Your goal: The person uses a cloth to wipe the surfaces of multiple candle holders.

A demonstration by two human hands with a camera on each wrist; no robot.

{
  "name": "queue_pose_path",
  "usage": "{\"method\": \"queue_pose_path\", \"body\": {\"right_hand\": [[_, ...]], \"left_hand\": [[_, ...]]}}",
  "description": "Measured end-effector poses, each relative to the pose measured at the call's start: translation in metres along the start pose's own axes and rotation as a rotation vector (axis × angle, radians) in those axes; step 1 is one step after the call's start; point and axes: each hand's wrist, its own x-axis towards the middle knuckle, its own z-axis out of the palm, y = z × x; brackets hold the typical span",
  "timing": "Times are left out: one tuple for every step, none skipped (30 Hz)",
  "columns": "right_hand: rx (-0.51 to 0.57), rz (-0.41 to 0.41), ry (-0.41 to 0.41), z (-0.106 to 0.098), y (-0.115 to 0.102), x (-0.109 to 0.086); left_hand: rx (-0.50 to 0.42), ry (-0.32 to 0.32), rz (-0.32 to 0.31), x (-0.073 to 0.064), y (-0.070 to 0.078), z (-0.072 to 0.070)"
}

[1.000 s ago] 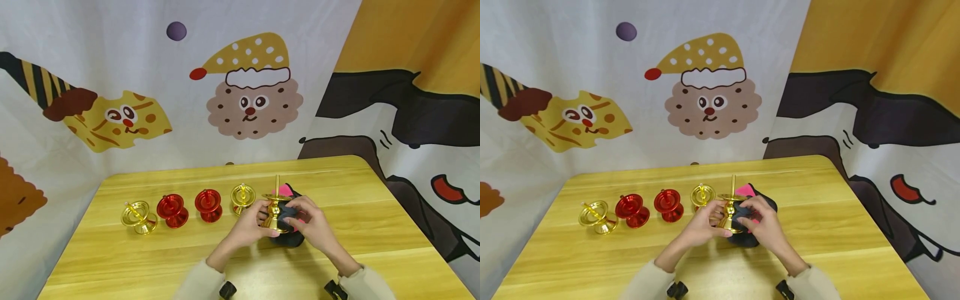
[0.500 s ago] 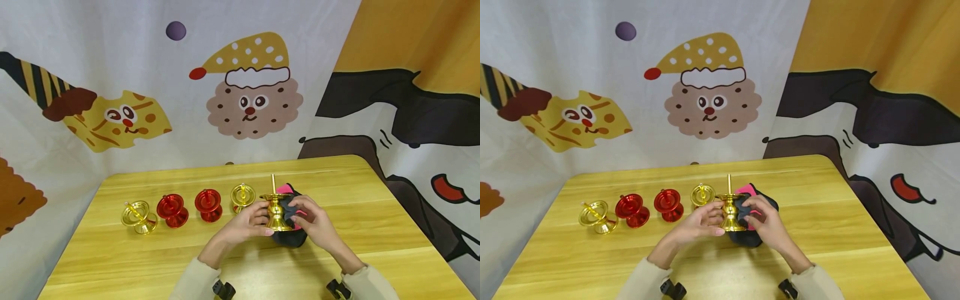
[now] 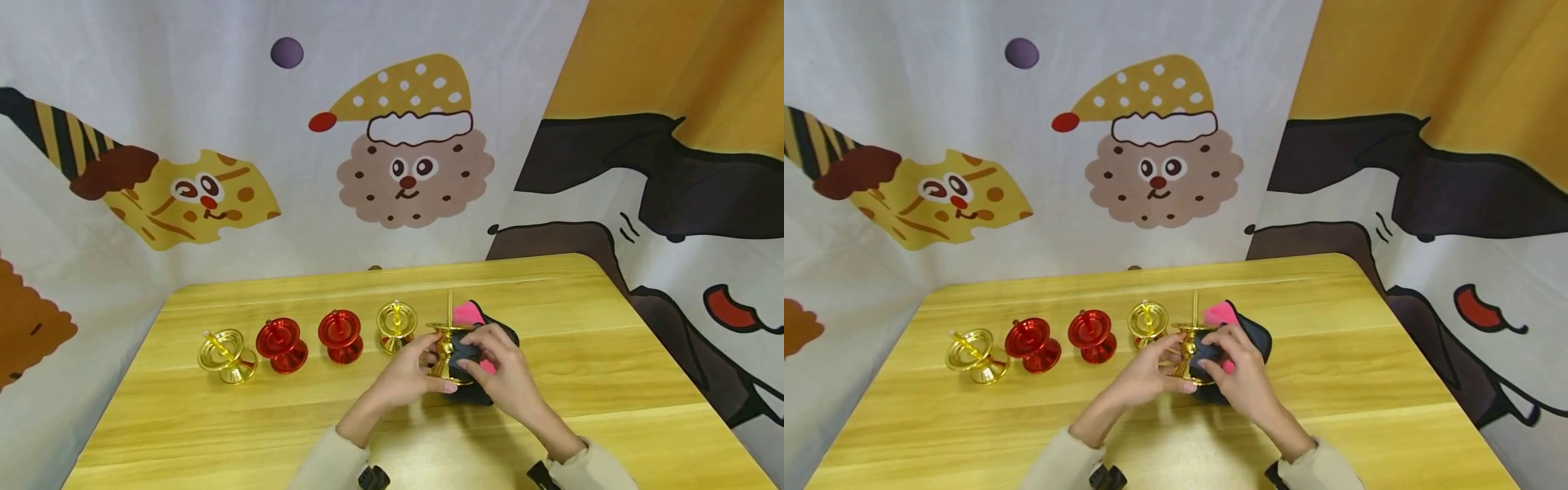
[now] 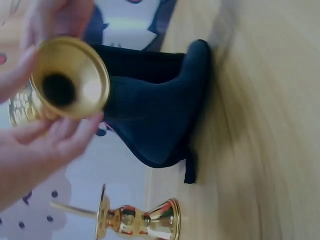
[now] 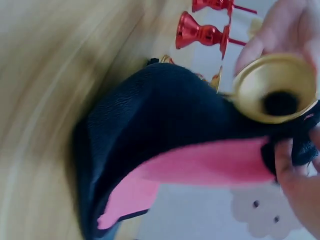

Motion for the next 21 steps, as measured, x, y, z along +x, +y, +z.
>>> {"method": "queue_pose_path", "body": {"right_hand": [[0.056, -0.007, -0.007, -0.002, 0.002, 0.0], [0.132, -0.015, -0.016, -0.004, 0.004, -0.001], [0.197, -0.014, -0.025, -0.006, 0.006, -0.001], [0.257, -0.001, -0.032, -0.008, 0.008, -0.002], [0.303, 0.013, -0.035, -0.01, 0.008, -0.002], [0.307, 0.022, -0.036, -0.01, 0.008, -0.002], [0.302, 0.03, -0.032, -0.01, 0.007, -0.002], [0.285, 0.044, -0.024, -0.01, 0.006, -0.001], [0.247, 0.059, -0.017, -0.008, 0.004, -0.001], [0.188, 0.056, -0.008, -0.006, 0.001, -0.001], [0.124, 0.042, 0.002, -0.004, -0.001, -0.001], [0.065, 0.032, 0.011, -0.002, -0.004, -0.001], [0.018, 0.018, 0.019, -0.001, -0.006, -0.001], [-0.009, 0.004, 0.024, 0.0, -0.007, -0.001], [-0.013, -0.008, 0.028, 0.001, -0.007, -0.002], [0.013, -0.015, 0.029, 0.0, -0.007, -0.002], [0.072, -0.014, 0.023, -0.001, -0.006, -0.003], [0.14, -0.005, 0.011, -0.003, -0.003, -0.004], [0.205, 0.004, -0.004, -0.006, 0.0, -0.005], [0.258, 0.015, -0.02, -0.008, 0.002, -0.006], [0.293, 0.025, -0.031, -0.01, 0.004, -0.007]], "left_hand": [[-0.071, -0.023, -0.011, -0.001, 0.0, -0.003], [-0.139, -0.05, -0.018, -0.002, 0.0, -0.006], [-0.19, -0.074, -0.021, -0.002, 0.0, -0.009], [-0.228, -0.093, -0.021, -0.003, 0.0, -0.012], [-0.251, -0.105, -0.019, -0.004, 0.0, -0.014], [-0.249, -0.111, -0.015, -0.004, 0.0, -0.015], [-0.236, -0.108, -0.009, -0.003, 0.001, -0.015], [-0.216, -0.099, -0.003, -0.003, 0.0, -0.013], [-0.181, -0.079, 0.007, -0.002, 0.0, -0.011], [-0.133, -0.057, 0.017, -0.001, 0.0, -0.008], [-0.094, -0.034, 0.023, 0.0, 0.0, -0.005], [-0.064, -0.016, 0.028, 0.001, -0.001, -0.002], [-0.053, -0.005, 0.033, 0.002, -0.002, 0.0], [-0.054, -0.001, 0.036, 0.002, -0.003, 0.001], [-0.069, -0.004, 0.042, 0.001, -0.003, 0.0], [-0.106, -0.021, 0.045, 0.001, -0.004, -0.001], [-0.159, -0.047, 0.046, 0.0, -0.005, -0.004], [-0.21, -0.074, 0.041, -0.002, -0.006, -0.008], [-0.253, -0.1, 0.037, -0.003, -0.006, -0.011], [-0.281, -0.119, 0.03, -0.004, -0.006, -0.013], [-0.3, -0.136, 0.024, -0.004, -0.006, -0.015]]}}
